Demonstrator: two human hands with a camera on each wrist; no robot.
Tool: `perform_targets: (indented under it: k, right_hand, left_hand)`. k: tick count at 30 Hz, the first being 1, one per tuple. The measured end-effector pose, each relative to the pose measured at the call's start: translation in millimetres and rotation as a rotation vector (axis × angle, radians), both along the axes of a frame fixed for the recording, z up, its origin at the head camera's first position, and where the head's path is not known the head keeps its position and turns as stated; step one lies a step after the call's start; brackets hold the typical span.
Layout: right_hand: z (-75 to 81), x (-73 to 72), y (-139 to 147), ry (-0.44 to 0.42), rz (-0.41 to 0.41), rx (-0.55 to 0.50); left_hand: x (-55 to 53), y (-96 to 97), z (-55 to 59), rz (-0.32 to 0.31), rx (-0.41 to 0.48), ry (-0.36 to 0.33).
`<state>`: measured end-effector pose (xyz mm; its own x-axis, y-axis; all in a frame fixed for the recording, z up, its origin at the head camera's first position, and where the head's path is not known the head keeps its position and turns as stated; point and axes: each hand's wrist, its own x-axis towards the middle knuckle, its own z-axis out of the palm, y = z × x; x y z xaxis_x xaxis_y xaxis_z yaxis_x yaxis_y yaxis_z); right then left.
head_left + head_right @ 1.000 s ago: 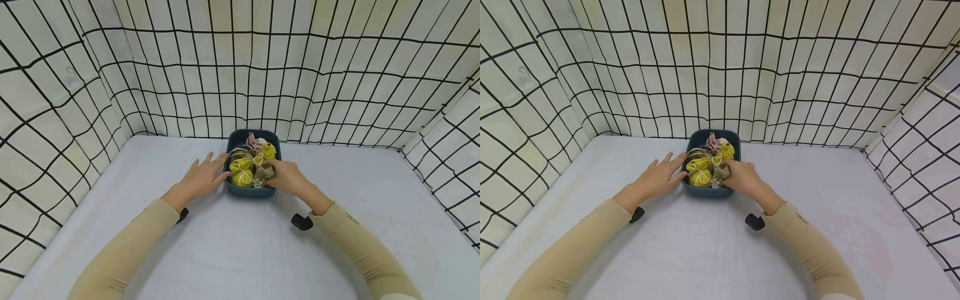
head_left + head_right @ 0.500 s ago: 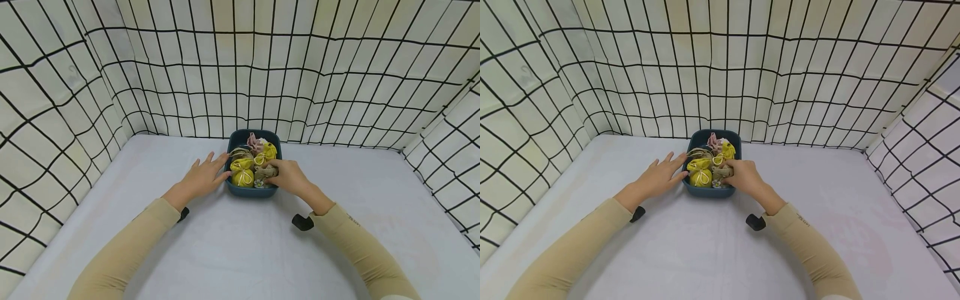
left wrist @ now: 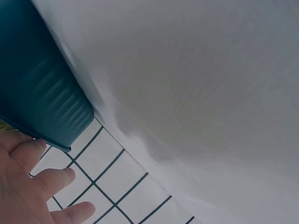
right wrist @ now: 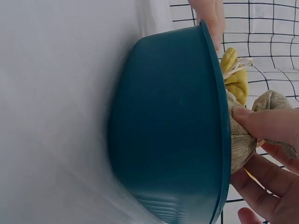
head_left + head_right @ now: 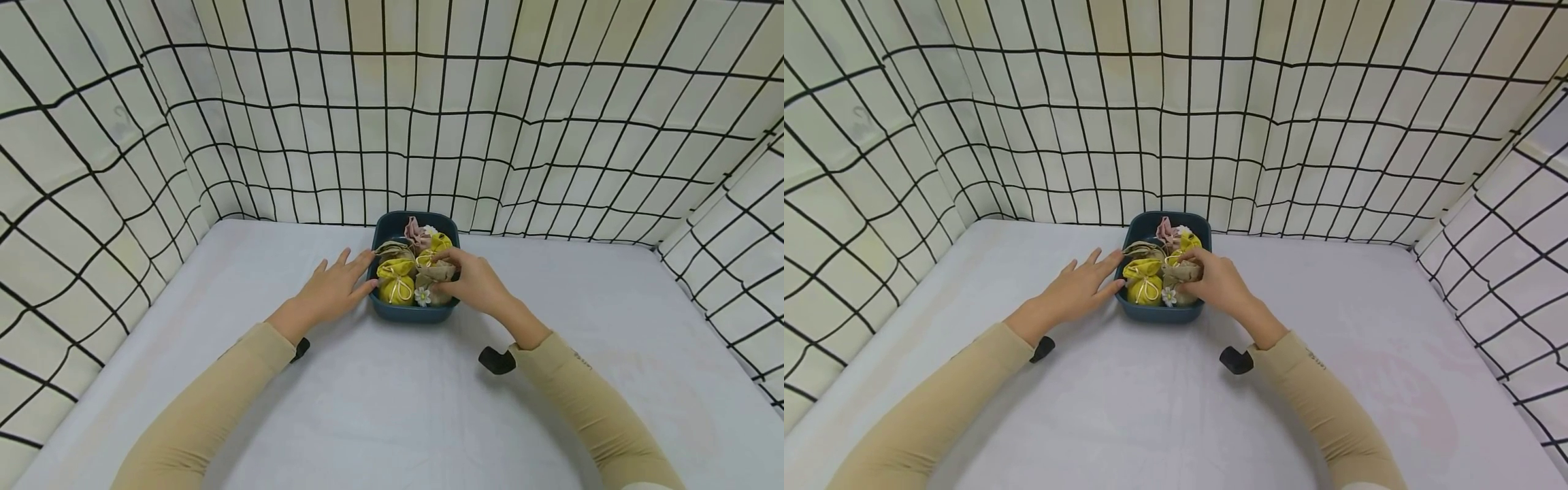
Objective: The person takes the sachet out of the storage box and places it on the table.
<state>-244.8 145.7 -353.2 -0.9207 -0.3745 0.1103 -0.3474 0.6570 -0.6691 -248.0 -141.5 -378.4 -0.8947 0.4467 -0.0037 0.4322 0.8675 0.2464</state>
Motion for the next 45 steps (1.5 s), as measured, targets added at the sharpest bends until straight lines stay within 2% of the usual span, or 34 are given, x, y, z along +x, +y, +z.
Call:
perform_targets:
  k: [11,18,27,45]
  right_hand:
    - [7.1,-2.6,6.3,0.008,-0.050,-0.110]
    - [10.0,-4.2,10.5,-0.034,-0.040,-0.286]
    - [12.1,-2.8,13.3,-0.076,-0.085,-0.344]
    - [12.1,-2.1,26.4,-0.133,-0.100,-0.495]
  left_hand:
    - [-0.3,0.0,0.2,-0.001,0.005,-0.003]
    - [-0.1,-0.2,0.4,0.002,0.012,-0.007]
    - [-0.5,-0.2,0.2,0.005,0.014,-0.008]
    - [0.0,-0.4,1.0,0.001,0.015,-0.005]
